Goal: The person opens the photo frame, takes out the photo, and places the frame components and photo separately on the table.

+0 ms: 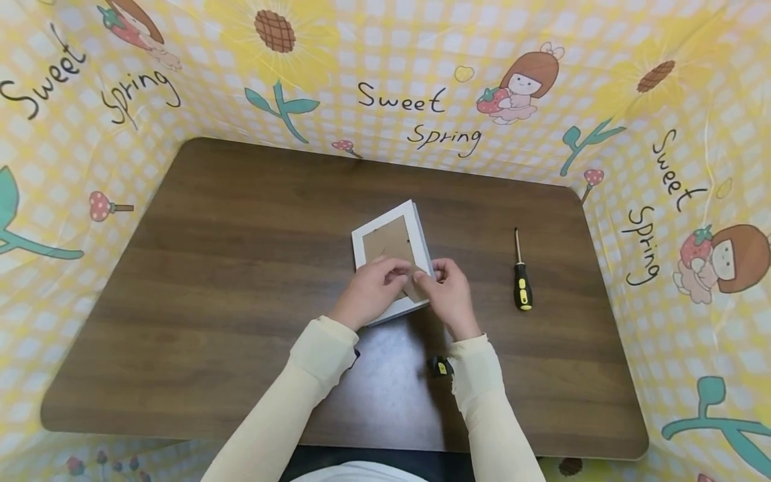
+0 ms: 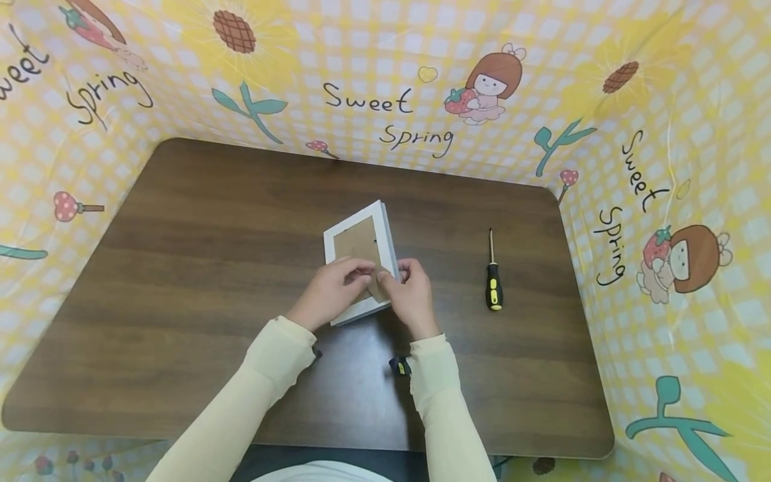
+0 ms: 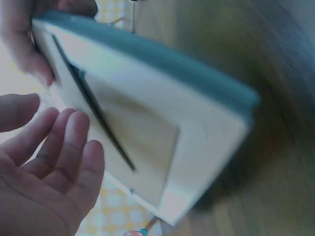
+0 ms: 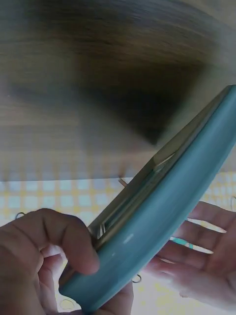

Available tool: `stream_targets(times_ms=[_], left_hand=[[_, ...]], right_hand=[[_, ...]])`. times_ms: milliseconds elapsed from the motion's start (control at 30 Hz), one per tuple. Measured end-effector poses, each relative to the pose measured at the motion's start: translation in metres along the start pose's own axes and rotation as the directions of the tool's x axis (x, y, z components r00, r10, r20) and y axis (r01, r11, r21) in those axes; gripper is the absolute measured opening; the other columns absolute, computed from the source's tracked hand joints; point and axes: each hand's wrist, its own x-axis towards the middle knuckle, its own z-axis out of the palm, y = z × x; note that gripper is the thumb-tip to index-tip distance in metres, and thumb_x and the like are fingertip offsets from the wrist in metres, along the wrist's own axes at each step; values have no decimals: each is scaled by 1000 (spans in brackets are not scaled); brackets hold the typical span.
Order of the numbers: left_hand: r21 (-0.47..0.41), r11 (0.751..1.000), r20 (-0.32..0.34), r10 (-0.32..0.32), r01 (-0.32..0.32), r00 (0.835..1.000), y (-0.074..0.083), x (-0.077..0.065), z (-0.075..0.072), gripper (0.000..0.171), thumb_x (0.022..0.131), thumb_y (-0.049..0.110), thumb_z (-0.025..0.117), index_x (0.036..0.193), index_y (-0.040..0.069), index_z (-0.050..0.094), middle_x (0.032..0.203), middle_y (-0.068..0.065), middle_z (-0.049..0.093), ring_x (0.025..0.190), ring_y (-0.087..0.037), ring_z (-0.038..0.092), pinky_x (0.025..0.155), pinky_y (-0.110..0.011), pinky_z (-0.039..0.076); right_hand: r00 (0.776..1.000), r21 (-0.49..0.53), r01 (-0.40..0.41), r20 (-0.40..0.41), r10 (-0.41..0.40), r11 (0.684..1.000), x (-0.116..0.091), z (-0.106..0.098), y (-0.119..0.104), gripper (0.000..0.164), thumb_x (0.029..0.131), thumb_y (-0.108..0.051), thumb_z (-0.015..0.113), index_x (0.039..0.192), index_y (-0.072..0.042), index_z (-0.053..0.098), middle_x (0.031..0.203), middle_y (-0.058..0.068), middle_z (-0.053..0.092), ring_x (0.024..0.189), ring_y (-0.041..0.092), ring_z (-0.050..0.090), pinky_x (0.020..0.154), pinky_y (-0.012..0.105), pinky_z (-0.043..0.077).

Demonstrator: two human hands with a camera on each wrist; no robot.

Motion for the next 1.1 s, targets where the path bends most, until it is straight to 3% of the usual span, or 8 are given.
stream_targets(times_ms=[167, 433, 633, 833, 967, 1100], left_hand=[[49, 999, 26, -8, 6, 1000, 9, -1, 5, 31, 98, 23, 69, 127, 12, 69, 117, -1, 60, 97, -17, 61, 87, -38, 50], [62, 998, 42, -10, 7, 999, 6, -6, 9, 38, 94, 28, 75, 129, 14, 66, 117, 1, 57, 95, -19, 56, 83, -38, 48], [41, 999, 66, -1, -2, 998, 1, -12, 7, 42, 93, 27, 76, 131, 14, 65, 118, 2, 58, 102, -18, 55, 88, -40, 47], [58, 998, 67, -5, 1, 998, 1, -19, 5, 52, 94, 37, 73, 139, 13, 62, 123, 2, 57, 104, -19, 57, 89, -40, 47], [131, 991, 47, -27, 20, 999, 12, -24, 6, 66, 90, 49, 74, 139, 7, 60, 123, -5, 56, 103, -23, 58, 87, -42, 50], [282, 959, 0, -17, 16, 1000, 30, -30, 8, 77, 85, 53, 78, 133, -3, 58, 114, -15, 57, 93, -29, 59, 78, -45, 53]], right_hand=[[998, 34, -46, 43, 44, 998, -2, 3, -5, 24, 92, -8, 69, 111, 2, 58, 80, 6, 55, 61, 14, 51, 47, 27, 45], [986, 120, -127, 121, 112, 985, -1, 1, -2, 27, 92, -5, 64, 114, 2, 51, 82, 8, 55, 64, 16, 55, 55, 41, 52], [978, 179, -168, 154, 141, 969, -2, 1, -2, 28, 90, -4, 58, 116, 3, 49, 93, 13, 55, 66, 18, 55, 51, 34, 52], [973, 210, -187, 177, 151, 960, -4, 3, -4, 26, 97, -9, 55, 120, 1, 48, 104, 16, 57, 67, 18, 57, 54, 33, 51], [972, 191, -190, 173, 157, 963, -6, 5, -7, 21, 101, -13, 54, 118, -1, 50, 96, 10, 55, 65, 13, 50, 57, 28, 46], [972, 224, -192, 177, 154, 955, -9, 6, -12, 16, 103, -15, 52, 112, -2, 53, 86, 4, 48, 66, 11, 43, 55, 23, 38]])
